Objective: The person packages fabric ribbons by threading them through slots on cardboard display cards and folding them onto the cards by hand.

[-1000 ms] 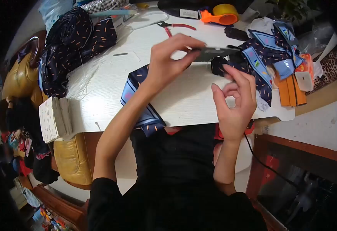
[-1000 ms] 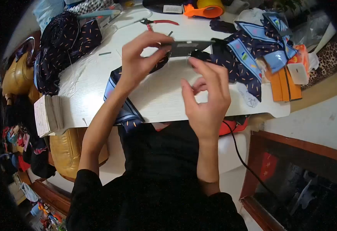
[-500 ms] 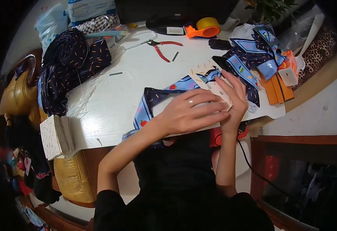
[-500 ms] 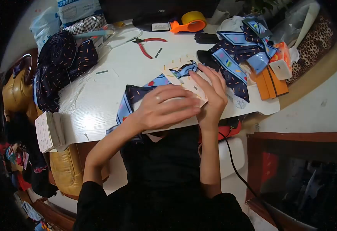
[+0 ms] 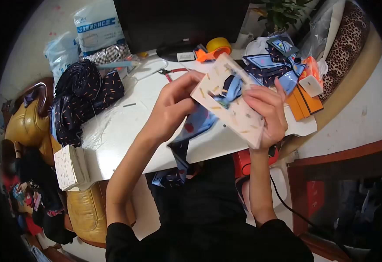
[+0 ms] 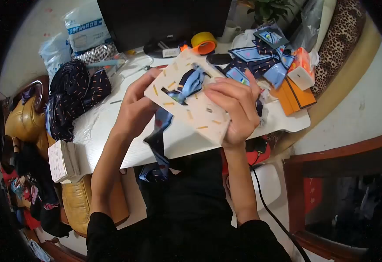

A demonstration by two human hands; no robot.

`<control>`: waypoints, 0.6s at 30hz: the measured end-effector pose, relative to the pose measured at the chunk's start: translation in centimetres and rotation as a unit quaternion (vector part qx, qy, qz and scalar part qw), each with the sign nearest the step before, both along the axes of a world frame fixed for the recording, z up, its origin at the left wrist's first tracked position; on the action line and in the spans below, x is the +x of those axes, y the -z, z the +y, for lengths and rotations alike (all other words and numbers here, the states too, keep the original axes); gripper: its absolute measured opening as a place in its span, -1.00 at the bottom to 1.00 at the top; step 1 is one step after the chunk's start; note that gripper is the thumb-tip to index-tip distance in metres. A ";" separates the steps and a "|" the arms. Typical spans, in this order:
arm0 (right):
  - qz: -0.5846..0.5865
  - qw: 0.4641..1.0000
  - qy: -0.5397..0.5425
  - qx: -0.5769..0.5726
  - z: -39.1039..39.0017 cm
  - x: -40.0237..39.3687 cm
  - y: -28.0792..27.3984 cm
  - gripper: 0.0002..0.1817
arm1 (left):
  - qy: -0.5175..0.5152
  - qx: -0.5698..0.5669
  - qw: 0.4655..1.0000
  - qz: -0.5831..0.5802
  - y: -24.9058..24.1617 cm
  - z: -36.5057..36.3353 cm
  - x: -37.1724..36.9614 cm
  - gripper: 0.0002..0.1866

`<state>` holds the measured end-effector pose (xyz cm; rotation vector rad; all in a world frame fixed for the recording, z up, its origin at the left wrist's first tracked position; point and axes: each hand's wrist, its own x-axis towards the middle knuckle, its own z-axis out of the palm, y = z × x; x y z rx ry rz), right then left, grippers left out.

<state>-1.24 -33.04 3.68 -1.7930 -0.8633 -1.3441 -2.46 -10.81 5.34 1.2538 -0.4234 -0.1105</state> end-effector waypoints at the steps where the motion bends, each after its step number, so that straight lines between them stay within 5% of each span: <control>1: 0.003 1.000 0.001 -0.002 0.0 -0.5 -0.7 -0.78 | 0.032 -0.012 0.999 0.007 0.1 0.2 0.1 -0.60; 2: 0.006 1.000 0.002 -0.003 0.0 -0.9 -1.4 -0.79 | 0.062 -0.022 0.998 0.014 0.3 0.4 0.3 -0.55; 6: -0.046 0.997 -0.056 0.034 0.5 -0.6 -2.4 -0.80 | -0.109 0.054 0.989 -0.082 0.6 -1.8 1.0 -0.70; 8: -0.036 0.996 -0.076 0.019 0.6 -0.9 -2.5 -0.79 | -0.114 -0.019 0.987 -0.111 -0.6 -3.6 1.6 -0.42; 10: -0.008 0.995 -0.097 0.003 0.9 -1.6 -2.9 -0.79 | -0.021 -0.181 0.983 0.024 -1.3 -4.0 1.7 -0.41; 11: 0.005 0.994 -0.111 -0.016 0.8 -1.8 -2.9 -0.77 | -0.092 0.080 0.974 -0.193 0.0 -3.1 2.2 -0.55; 12: 0.004 0.994 -0.107 -0.024 0.8 -2.0 -3.0 -0.76 | -0.141 0.135 0.959 -0.207 -0.4 -3.1 2.1 -0.69; 15: 0.007 0.995 -0.092 -0.031 0.8 -2.5 -3.2 -0.73 | -0.122 0.058 0.975 -0.178 0.7 -3.1 3.0 -0.74; 17: 0.002 0.995 -0.100 -0.012 0.8 -2.4 -2.8 -0.72 | -0.166 0.131 0.918 -0.336 0.6 -2.8 3.9 -0.68; 18: -0.001 0.995 -0.103 -0.003 0.8 -2.4 -2.6 -0.72 | -0.162 0.151 0.922 -0.317 -0.4 -2.7 3.0 -0.66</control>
